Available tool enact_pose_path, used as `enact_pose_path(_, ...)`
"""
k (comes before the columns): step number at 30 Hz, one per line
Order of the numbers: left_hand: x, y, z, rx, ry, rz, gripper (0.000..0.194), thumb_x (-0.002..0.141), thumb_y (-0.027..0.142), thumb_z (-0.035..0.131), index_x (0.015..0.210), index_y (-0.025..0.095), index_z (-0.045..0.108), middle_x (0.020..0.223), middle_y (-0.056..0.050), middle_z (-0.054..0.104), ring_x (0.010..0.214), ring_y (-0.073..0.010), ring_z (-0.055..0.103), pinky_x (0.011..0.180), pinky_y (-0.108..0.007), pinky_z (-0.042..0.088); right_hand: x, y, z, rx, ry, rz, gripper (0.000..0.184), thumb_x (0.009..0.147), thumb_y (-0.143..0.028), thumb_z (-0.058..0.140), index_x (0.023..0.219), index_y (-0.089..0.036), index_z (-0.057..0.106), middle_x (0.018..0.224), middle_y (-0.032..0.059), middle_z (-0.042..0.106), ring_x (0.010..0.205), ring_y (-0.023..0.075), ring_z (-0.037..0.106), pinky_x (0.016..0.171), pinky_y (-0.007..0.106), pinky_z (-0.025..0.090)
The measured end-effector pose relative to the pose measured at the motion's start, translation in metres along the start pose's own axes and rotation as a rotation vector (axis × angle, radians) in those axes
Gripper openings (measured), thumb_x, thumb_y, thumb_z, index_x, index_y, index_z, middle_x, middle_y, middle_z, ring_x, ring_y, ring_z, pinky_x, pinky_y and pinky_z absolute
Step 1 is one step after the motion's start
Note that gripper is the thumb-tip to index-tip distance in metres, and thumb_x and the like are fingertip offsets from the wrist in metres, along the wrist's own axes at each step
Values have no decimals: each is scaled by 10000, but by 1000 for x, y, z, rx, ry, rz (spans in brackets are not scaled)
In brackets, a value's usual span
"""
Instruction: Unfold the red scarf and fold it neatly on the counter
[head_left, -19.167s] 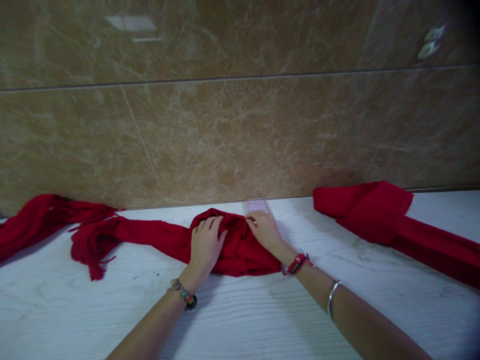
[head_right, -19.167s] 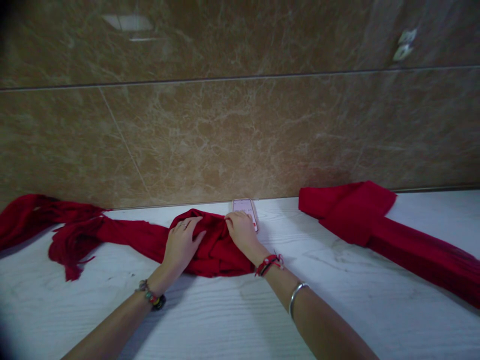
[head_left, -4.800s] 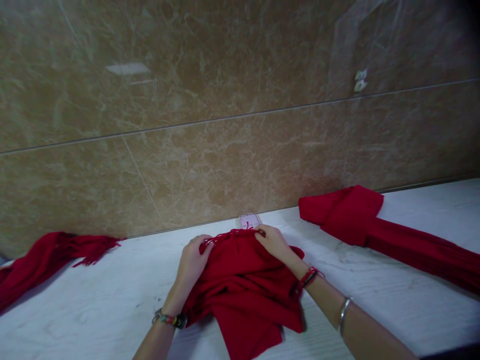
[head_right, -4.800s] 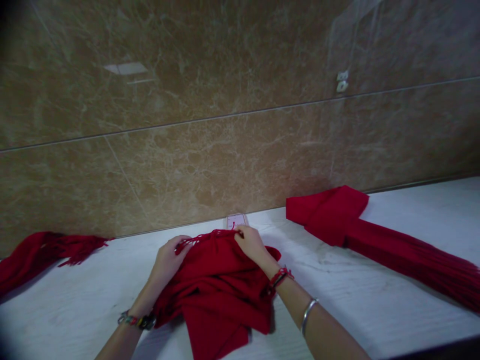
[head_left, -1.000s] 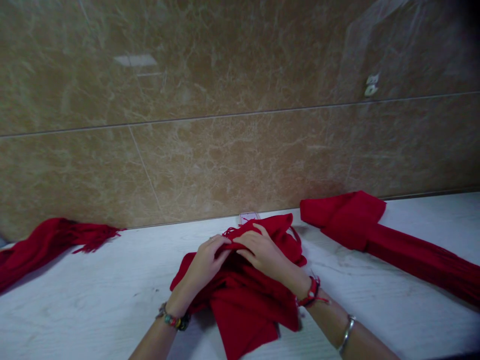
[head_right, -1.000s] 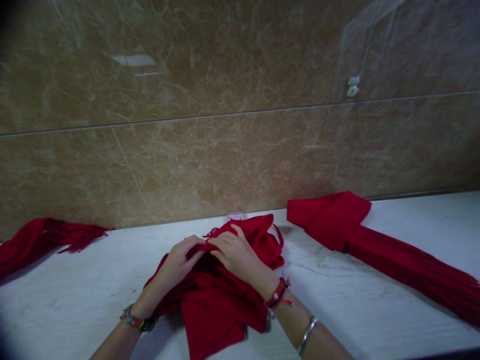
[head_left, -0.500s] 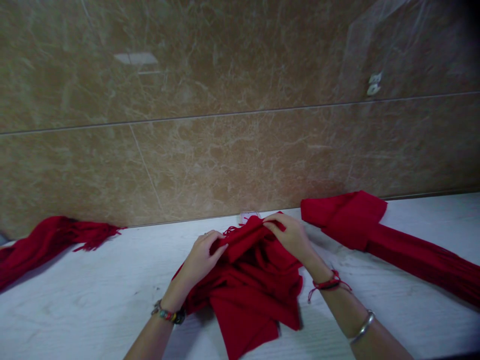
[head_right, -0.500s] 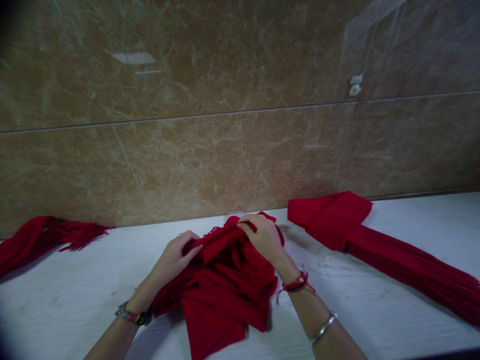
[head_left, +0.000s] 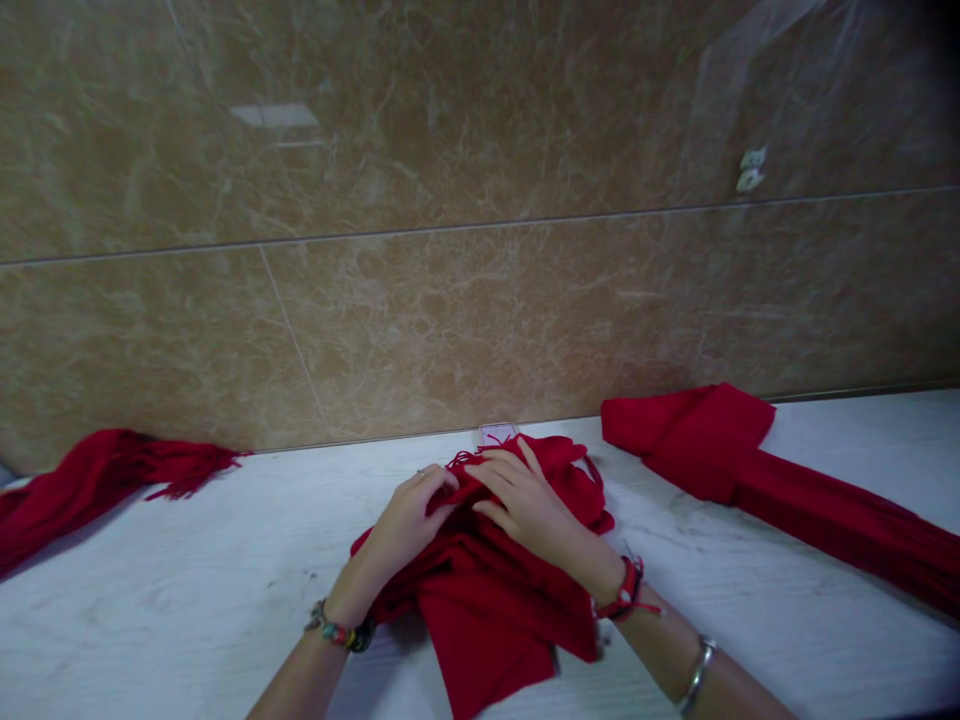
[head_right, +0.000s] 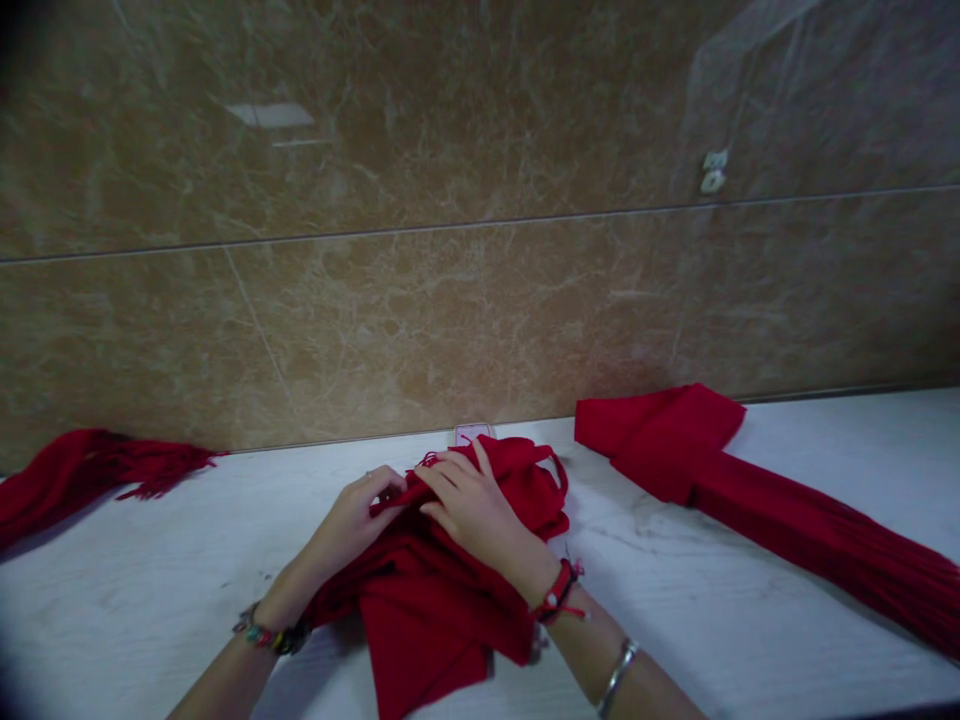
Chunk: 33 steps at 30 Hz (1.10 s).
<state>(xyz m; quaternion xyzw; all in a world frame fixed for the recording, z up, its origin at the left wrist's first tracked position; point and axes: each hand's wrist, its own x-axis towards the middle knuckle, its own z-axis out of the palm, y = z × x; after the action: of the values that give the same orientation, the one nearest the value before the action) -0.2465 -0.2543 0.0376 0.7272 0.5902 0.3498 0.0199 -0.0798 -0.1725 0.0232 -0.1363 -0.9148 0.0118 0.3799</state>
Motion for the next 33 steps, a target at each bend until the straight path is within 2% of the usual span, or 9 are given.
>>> enact_pose_path(4,1,-1,0,8,11,12,52,729,141,508,751,185,524,769,-9,581,730,-142,540,692,-247,433,-1,2,5,61,90,22,113,832,-182,489,830,-193,601,779,14,635,791,155,544,984,441,254)
enact_pose_path(9,0,-4,-8,64,20,-56,114,729,292,564,763,187,536,750,-8,605,703,-155,547,683,-265,430,-2,26,-6,12,203,99,141,837,-191,473,780,-203,601,772,12,637,769,157,547,951,415,275)
enact_pose_path(15,-1,0,-17,79,15,-98,208,769,365,512,677,179,522,664,10,580,606,-132,508,609,-238,407,-13,70,-29,-195,401,427,186,818,-213,430,747,-192,601,757,58,636,761,205,543,853,424,336)
enact_pose_path(18,0,1,-15,75,18,-95,187,775,336,505,676,179,521,665,14,576,600,-126,499,607,-232,403,-16,79,-33,-271,380,528,197,806,-218,421,751,-179,605,746,76,630,775,230,538,823,445,347)
enact_pose_path(20,0,1,-12,94,25,-102,183,787,317,491,674,177,521,661,9,572,603,-129,500,608,-234,400,-14,71,-31,-286,338,476,177,796,-223,443,801,-175,614,794,84,629,832,242,534,870,476,319)
enact_pose_path(24,0,7,-6,94,-3,-53,149,801,281,482,717,174,544,700,-5,588,657,-141,522,647,-243,407,-4,30,-20,-129,157,127,322,786,-262,502,1101,-205,536,1114,91,557,1084,247,449,992,509,215)
enact_pose_path(27,-1,13,-5,34,-69,30,108,798,244,492,760,178,569,768,-14,604,729,-142,538,701,-242,413,-1,5,-10,-30,9,-5,388,793,-247,514,1178,-205,482,1204,85,509,1172,249,371,1014,531,180)
enact_pose_path(30,-2,16,-7,5,-112,52,106,791,254,509,772,181,582,776,-16,603,743,-144,539,711,-245,416,-1,1,-5,7,-26,-4,252,803,-189,499,1043,-227,566,1068,48,595,1108,237,431,1018,568,126)
enact_pose_path(33,-1,15,-10,4,-107,24,122,791,273,506,757,184,581,759,-12,602,726,-145,538,702,-249,417,-2,11,-8,56,30,26,151,813,-165,483,849,-235,612,846,13,646,962,210,525,1020,574,102)
